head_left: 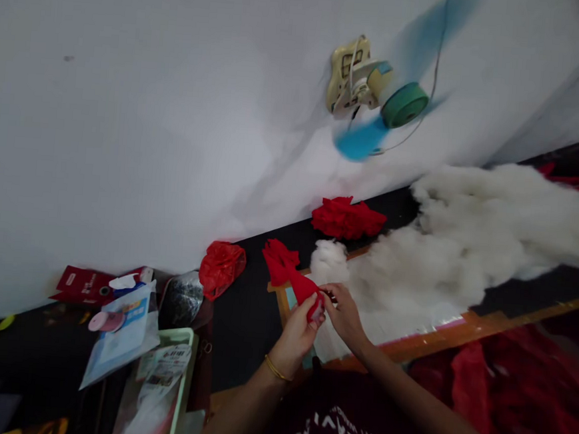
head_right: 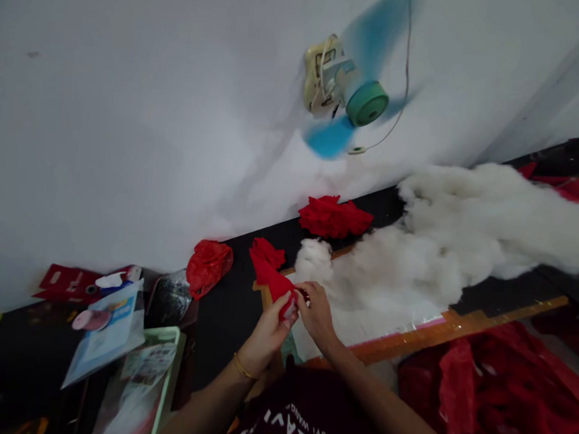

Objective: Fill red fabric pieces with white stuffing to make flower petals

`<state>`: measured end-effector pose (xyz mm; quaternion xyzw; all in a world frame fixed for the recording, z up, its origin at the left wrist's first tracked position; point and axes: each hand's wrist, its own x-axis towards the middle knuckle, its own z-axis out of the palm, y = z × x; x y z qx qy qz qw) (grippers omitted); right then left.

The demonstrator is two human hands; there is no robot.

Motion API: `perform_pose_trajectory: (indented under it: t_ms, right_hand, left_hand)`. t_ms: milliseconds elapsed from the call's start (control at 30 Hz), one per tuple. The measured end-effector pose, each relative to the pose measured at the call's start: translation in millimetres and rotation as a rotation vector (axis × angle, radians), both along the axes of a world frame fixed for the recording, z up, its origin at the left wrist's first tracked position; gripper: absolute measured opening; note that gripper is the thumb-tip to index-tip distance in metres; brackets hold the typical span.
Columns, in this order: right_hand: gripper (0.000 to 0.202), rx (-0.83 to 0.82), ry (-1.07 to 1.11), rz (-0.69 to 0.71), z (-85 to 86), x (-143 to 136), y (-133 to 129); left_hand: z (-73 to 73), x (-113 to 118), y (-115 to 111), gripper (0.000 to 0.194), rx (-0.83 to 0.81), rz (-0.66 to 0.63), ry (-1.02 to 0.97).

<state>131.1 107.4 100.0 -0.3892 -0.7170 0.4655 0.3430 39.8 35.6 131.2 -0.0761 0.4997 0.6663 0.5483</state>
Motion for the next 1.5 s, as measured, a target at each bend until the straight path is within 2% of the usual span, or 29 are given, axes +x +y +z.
perform_pose_trajectory:
  t_ms: [100, 167, 267, 400, 467, 533, 600, 700, 867, 967, 1100, 1167, 1233, 1300, 1367, 1433, 1500]
  right_hand:
    - [0.024, 0.024, -0.038, -0.023, 3.8, 3, -4]
    - [0.025, 0.002, -0.052, 0.011, 5.3, 5, -6]
    - [0.024, -0.06, -0.055, 0.105, 6.6, 6, -8]
    - [0.014, -0.126, 0.006, 0.259, 6.9, 8, -5]
    - [0.02, -0.123, 0.025, 0.321, 6.9, 10, -4]
    - [0.035, -0.088, -0.002, 0.361, 6.7, 12, -3]
    - [0.041, -0.024, -0.073, 0.358, 5.7, 12, -4]
    - [0.03, 0.069, -0.195, 0.292, 1.8, 13, -5]
    - [0.016, 0.143, -0.302, 0.183, -7.2, 14, -11]
    - [0.022, 0.12, -0.278, 0.209, -9.7, 17, -16]
    - [0.045, 0.022, -0.11, 0.305, -10.4, 29, -20]
    - [0.044, -0.027, -0.091, 0.269, -9.4, 37, -17]
    - [0.04, -0.062, -0.095, 0.17, -6.6, 42, -10]
    - [0.046, -0.114, -0.087, 0.106, -2.1, 41, -3]
    - [0.054, -0.205, -0.065, 0.163, 3.3, 33, 1]
    - [0.051, -0.309, -0.037, 0.273, 8.8, 22, 1]
    - [0.047, -0.378, -0.016, 0.321, 13.2, 12, -1]
  left_hand:
    - [-8.3, -1, 0, 0.037, -0.003, -0.013, -0.011]
    - [-9.8, 0, 1, 0.037, 0.027, 0.009, -0.035]
    - [-6.5, 1, 3, 0.037, 0.063, 0.018, -0.056]
    - [1.3, -2, 4, 0.035, 0.053, -0.035, -0.058]
    - [3.8, -5, 3, 0.035, 0.047, -0.064, -0.057]
    - [4.6, -7, 1, 0.036, 0.047, -0.091, -0.053]
    - [4.1, -6, -2, 0.036, 0.035, -0.126, -0.026]
    - [2.1, 2, -5, 0.036, -0.008, -0.181, 0.047]
    - [-4.7, 18, -4, 0.034, 0.053, -0.109, 0.036]
    - [-11.4, 14, -2, 0.029, 0.045, -0.092, 0.047]
    - [-20.3, -4, -3, 0.027, 0.006, -0.15, 0.071]
    - [-24.0, -10, -4, 0.03, -0.013, -0.178, 0.082]
    - [-27.2, -12, -5, 0.031, -0.047, -0.187, 0.145]
    - [-29.1, -9, -4, 0.027, -0.077, -0.218, 0.263]
    - [-28.5, -4, -1, 0.023, -0.091, -0.282, 0.401]
    - [-25.2, 1, 2, 0.02, -0.069, -0.338, 0.57]
    - [-20.2, 3, 4, 0.017, -0.034, -0.366, 0.729]
